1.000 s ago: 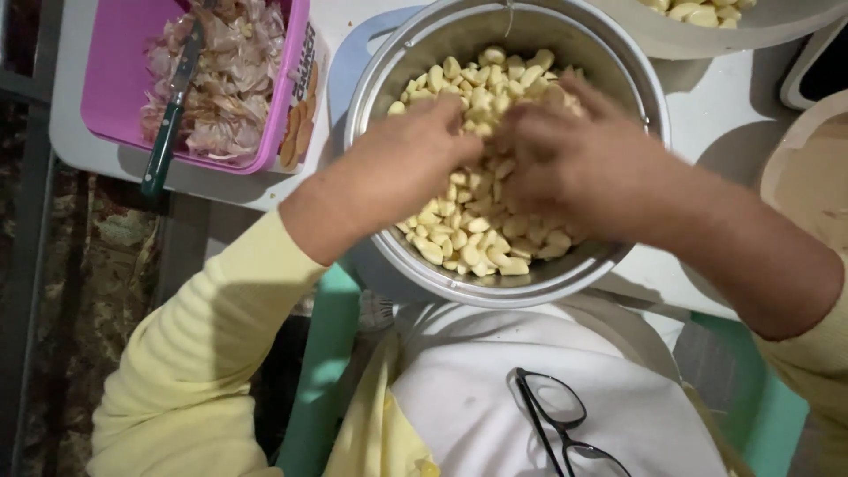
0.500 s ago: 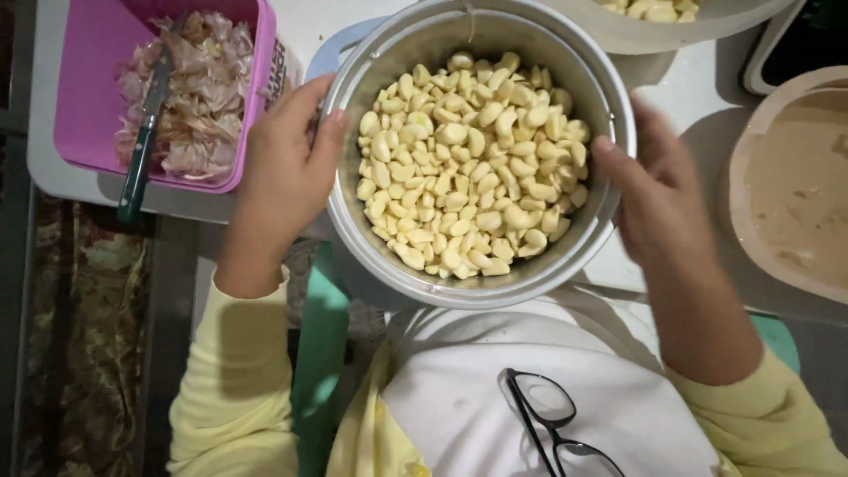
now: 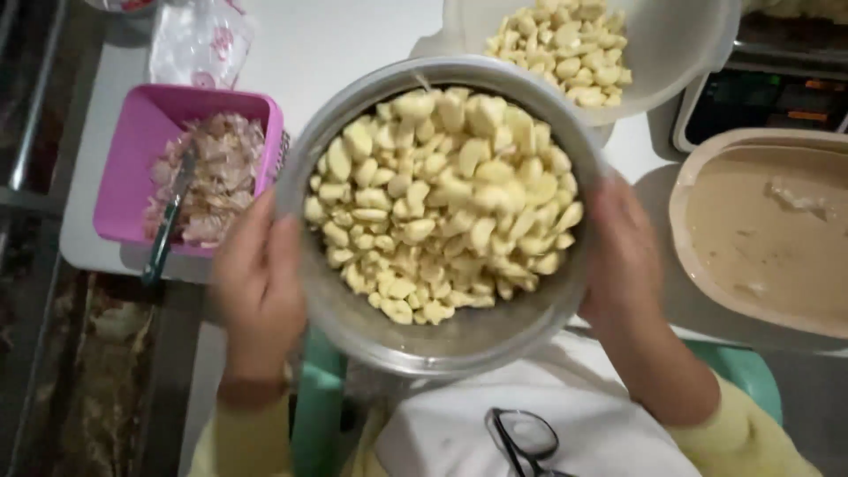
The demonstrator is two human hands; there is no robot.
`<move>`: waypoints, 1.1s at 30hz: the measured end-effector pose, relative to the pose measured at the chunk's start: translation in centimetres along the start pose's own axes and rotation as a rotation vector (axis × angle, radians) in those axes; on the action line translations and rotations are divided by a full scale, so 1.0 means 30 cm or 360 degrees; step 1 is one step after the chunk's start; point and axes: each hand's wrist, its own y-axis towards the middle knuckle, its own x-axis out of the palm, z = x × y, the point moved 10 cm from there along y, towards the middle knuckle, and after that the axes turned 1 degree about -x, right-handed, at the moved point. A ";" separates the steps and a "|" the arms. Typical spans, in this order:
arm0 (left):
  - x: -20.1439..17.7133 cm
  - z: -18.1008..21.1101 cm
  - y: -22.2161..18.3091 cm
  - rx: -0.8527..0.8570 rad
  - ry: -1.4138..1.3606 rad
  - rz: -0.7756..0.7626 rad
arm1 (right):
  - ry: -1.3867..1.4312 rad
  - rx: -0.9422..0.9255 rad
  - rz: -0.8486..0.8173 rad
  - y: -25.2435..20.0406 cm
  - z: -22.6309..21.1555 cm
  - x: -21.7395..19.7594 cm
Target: Sorting and inspecting peeled garlic cloves in a bowl, occasionally trimming them with a knife.
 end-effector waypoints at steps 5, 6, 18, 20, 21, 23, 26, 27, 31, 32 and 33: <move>0.076 -0.181 -0.057 -0.0324 -0.0267 -0.0141 | -0.0078 0.0338 0.0071 -0.035 0.012 0.058; 0.069 -0.208 -0.060 -0.0403 -0.0323 -0.0140 | -0.0136 0.0438 0.0082 -0.037 0.022 0.069; 0.025 -0.121 -0.056 -0.0301 -0.0263 0.0032 | -0.0007 0.0312 0.0098 -0.056 -0.028 0.101; 0.049 -0.145 -0.057 -0.0351 -0.0284 -0.0026 | -0.0115 0.0399 0.0130 -0.049 -0.019 0.066; 0.062 -0.160 -0.061 -0.0394 -0.0301 -0.0079 | -0.0218 0.0481 0.0155 -0.047 -0.006 0.048; 0.035 -0.082 -0.040 -0.0336 -0.0278 -0.0062 | -0.0227 0.0406 0.0140 -0.060 -0.056 0.055; -0.058 0.015 -0.071 -0.0207 0.0025 0.0062 | -0.0259 0.0159 0.0064 -0.091 -0.161 0.082; -0.109 0.051 -0.093 -0.0151 0.0308 0.0149 | -0.0279 0.0005 0.0017 -0.109 -0.210 0.099; -0.029 -0.108 -0.086 -0.0333 0.0302 -0.0014 | -0.0941 -0.0271 -0.0221 -0.059 -0.209 0.159; 0.000 -0.109 -0.054 -0.0313 0.0193 -0.0078 | -0.0615 0.0145 -0.0015 -0.039 -0.151 0.145; 0.028 -0.111 -0.019 -0.0292 0.0084 -0.0143 | -0.0281 0.0552 0.0198 -0.043 -0.086 0.148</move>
